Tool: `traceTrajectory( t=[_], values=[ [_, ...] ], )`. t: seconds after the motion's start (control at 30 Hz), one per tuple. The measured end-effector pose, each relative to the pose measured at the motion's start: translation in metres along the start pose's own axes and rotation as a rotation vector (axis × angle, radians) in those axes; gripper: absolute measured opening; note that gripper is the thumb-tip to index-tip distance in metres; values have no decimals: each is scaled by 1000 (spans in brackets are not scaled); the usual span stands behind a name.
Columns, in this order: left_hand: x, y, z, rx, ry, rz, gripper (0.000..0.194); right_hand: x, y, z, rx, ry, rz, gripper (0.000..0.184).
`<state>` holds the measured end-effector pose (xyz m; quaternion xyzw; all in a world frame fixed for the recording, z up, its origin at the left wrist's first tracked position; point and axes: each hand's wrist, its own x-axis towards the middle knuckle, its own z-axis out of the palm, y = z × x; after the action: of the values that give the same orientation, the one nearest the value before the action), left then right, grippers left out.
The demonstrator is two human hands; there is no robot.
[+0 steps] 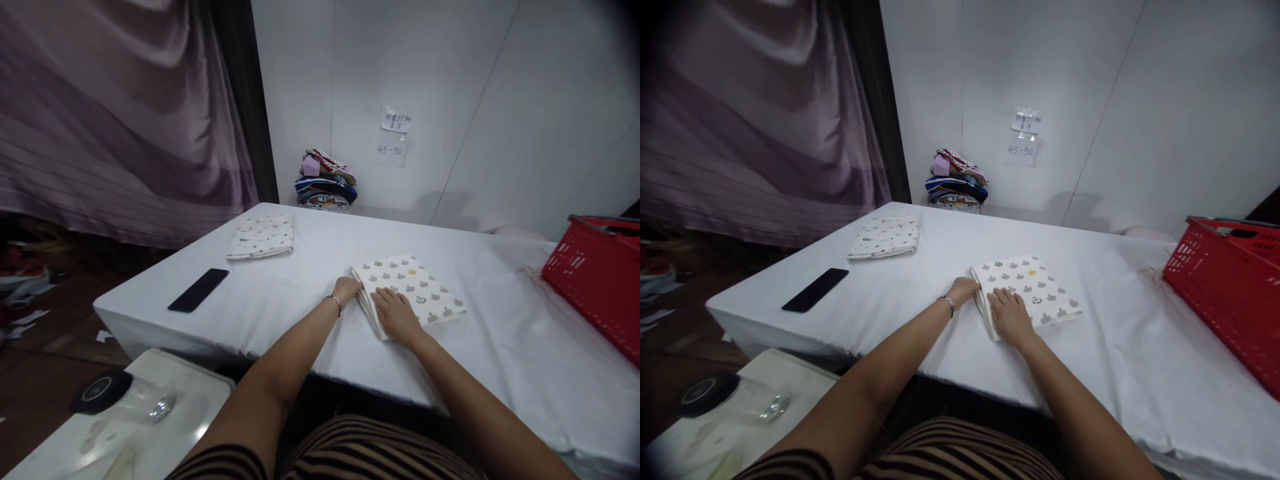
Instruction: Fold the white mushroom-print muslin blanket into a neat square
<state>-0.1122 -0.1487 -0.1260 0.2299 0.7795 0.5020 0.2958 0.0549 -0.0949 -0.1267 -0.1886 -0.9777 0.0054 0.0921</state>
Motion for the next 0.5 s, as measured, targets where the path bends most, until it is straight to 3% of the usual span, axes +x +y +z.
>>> traceTrajectory(
  t=[0.13, 0.23, 0.37, 0.5],
  values=[
    [3, -9, 0, 73, 85, 69, 5, -1, -1, -2, -6, 0, 8, 44],
    [2, -11, 1, 118, 144, 106, 8, 0, -1, 0, -6, 1, 13, 44],
    [1, -9, 3, 114, 104, 120, 1, 0, 0, 2, -10, 13, 14, 43],
    [1, -7, 5, 29, 49, 71, 9, 0, 0, 3, -7, 18, 11, 43]
  ],
)
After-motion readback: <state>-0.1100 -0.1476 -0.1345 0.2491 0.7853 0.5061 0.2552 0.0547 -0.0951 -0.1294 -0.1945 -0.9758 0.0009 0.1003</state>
